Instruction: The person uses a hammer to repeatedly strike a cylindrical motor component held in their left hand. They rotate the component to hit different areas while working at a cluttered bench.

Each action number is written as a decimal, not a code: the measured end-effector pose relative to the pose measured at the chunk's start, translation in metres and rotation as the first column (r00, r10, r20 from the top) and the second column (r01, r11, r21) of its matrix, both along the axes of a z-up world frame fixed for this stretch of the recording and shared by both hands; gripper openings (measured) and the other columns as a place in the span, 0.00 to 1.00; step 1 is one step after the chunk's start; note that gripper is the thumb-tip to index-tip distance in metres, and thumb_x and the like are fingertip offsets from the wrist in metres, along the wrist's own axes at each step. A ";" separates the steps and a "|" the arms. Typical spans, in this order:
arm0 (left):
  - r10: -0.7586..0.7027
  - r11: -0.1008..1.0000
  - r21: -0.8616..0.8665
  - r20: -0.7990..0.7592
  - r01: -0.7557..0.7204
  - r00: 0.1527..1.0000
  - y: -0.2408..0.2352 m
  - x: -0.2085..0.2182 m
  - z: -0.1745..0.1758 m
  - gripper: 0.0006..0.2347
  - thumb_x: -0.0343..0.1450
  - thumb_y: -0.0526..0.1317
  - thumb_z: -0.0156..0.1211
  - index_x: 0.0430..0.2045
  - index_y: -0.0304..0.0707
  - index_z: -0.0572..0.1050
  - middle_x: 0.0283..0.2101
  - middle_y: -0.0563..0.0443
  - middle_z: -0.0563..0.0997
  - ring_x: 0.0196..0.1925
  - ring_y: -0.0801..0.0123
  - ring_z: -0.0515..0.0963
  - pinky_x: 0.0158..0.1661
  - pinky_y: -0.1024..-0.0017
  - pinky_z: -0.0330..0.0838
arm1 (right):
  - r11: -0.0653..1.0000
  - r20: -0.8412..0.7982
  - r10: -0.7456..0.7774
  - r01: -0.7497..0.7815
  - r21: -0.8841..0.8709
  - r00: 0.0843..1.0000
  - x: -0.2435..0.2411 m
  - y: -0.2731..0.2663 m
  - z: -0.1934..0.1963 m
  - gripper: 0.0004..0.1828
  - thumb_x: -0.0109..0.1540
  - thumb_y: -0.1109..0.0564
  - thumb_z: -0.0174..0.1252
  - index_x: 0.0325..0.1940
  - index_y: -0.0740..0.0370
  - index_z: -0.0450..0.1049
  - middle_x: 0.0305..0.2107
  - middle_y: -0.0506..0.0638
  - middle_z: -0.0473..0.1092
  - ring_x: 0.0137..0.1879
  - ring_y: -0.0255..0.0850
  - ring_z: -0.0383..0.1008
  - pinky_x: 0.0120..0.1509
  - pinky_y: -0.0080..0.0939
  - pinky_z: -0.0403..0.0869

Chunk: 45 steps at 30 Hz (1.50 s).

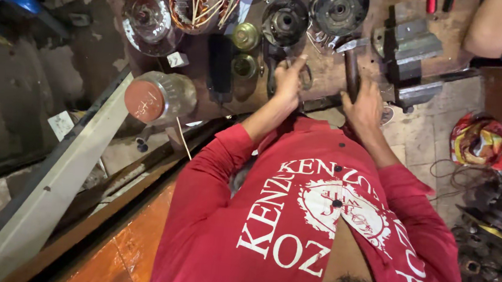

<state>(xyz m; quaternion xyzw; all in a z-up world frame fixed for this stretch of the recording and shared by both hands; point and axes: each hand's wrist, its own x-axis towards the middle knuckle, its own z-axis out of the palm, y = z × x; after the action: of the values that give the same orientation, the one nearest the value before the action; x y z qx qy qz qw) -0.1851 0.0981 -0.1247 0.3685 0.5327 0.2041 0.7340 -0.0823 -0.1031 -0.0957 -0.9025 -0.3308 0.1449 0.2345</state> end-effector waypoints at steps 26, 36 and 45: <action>-0.097 0.852 0.485 -0.219 0.195 0.971 -0.035 0.050 -0.001 0.12 0.68 0.44 0.63 0.33 0.30 0.80 0.25 0.52 0.82 0.25 0.71 0.79 0.31 0.66 0.75 | 0.950 0.224 0.277 -0.301 0.079 0.934 0.078 0.065 0.095 0.12 0.64 0.52 0.60 0.43 0.63 0.79 0.35 0.62 0.77 0.39 0.58 0.79 0.40 0.56 0.75; -0.073 0.884 0.427 -0.274 0.190 0.959 -0.060 0.008 0.021 0.12 0.69 0.41 0.63 0.18 0.32 0.77 0.20 0.52 0.81 0.21 0.71 0.77 0.26 0.69 0.71 | 0.873 0.118 0.451 -0.410 -0.265 0.885 0.075 0.096 0.015 0.07 0.53 0.56 0.61 0.26 0.59 0.82 0.26 0.60 0.78 0.32 0.54 0.81 0.34 0.53 0.78; -0.102 0.913 0.359 -0.261 0.195 0.960 -0.063 -0.010 0.013 0.13 0.70 0.41 0.64 0.17 0.29 0.76 0.18 0.51 0.79 0.14 0.72 0.72 0.15 0.71 0.63 | 0.858 -0.008 0.463 -0.451 -0.247 0.886 0.073 0.093 0.052 0.10 0.51 0.53 0.64 0.26 0.63 0.81 0.25 0.63 0.76 0.33 0.57 0.80 0.37 0.56 0.77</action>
<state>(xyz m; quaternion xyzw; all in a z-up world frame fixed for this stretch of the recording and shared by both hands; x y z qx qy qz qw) -0.1948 0.0353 -0.1121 0.5652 0.5367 0.2016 0.5931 -0.0095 -0.0099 -0.0442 -0.8234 -0.5213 0.2120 0.0732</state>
